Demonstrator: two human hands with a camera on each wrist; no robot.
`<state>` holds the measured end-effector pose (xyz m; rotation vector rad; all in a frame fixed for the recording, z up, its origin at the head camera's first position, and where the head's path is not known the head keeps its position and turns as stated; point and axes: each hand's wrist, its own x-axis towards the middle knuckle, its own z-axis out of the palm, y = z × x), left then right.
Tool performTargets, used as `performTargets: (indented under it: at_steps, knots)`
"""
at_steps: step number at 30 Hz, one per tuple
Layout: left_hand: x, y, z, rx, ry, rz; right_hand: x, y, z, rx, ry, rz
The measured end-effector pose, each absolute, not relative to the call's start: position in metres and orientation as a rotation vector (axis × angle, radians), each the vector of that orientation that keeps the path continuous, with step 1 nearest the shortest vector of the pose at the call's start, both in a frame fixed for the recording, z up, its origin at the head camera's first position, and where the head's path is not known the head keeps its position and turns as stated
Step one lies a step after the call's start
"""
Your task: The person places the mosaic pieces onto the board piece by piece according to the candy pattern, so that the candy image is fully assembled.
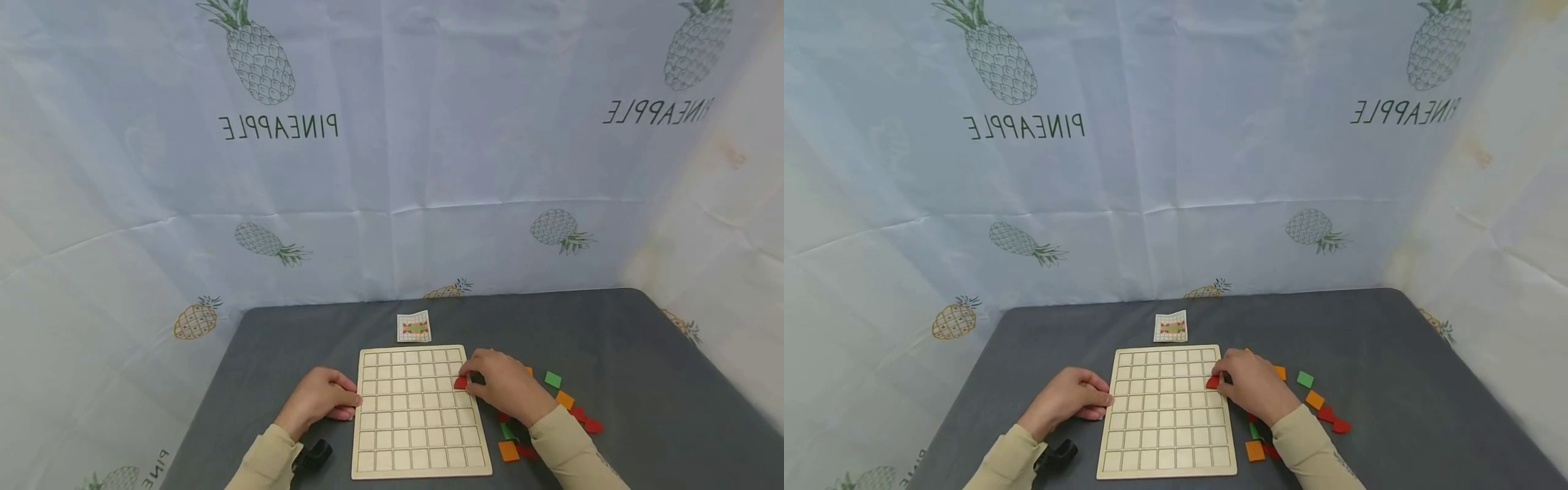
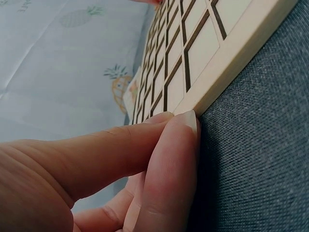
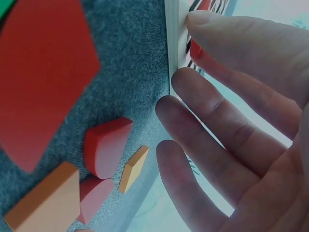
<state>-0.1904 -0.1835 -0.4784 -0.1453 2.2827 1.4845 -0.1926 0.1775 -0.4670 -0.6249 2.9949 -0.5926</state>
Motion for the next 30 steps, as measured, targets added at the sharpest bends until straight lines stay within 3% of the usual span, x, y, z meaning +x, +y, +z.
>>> performTargets:
  at_steps: [30]
  knots:
    - [-0.1897,-0.1838,-0.4769,-0.144,2.280,1.487,-0.1934,0.1758,-0.4669,-0.662,2.985,-0.606]
